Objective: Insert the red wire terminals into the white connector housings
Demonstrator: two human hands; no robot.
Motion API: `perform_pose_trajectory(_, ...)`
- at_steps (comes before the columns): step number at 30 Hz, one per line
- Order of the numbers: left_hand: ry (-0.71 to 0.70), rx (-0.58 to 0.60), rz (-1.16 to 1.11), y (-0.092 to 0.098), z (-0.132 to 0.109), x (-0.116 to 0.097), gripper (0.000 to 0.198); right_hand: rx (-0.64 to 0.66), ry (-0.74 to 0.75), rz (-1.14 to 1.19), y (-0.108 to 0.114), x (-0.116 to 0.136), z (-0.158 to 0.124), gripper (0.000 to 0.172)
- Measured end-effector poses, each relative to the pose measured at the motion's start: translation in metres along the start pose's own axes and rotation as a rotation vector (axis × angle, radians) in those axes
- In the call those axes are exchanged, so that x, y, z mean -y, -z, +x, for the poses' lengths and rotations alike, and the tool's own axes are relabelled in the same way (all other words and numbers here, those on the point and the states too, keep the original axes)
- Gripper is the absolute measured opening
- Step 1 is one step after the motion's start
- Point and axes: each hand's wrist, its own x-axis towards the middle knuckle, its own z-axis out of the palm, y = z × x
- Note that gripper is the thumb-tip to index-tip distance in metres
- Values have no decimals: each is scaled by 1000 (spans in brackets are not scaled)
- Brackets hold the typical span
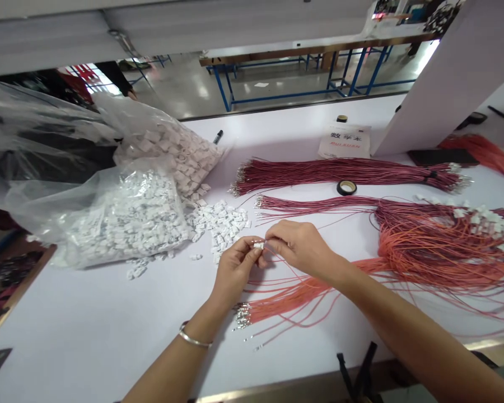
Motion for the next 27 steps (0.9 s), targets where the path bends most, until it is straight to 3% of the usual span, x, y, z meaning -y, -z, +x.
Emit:
perform_pose_trajectory(4,-5,-1,-8,2,0,2,20,-71,95,153,-5,-1,-13,16)
perform_pose_trajectory(10,27,21,40,0,-3,0,20,-32,-132,451,-10,-15,-32,9)
perform_pose_trajectory(12,31,25,59,0,-3,0,19,-48,-131,490,-12,-15,-34,7)
perform_pose_trajectory(20,28,55,106,-1,-5,-3,17,-274,-80,256,-14,-16,-36,11)
perform_pose_trajectory(27,47,67,93,-5,-7,-6,18,-291,-63,156,-16,-14,-39,13)
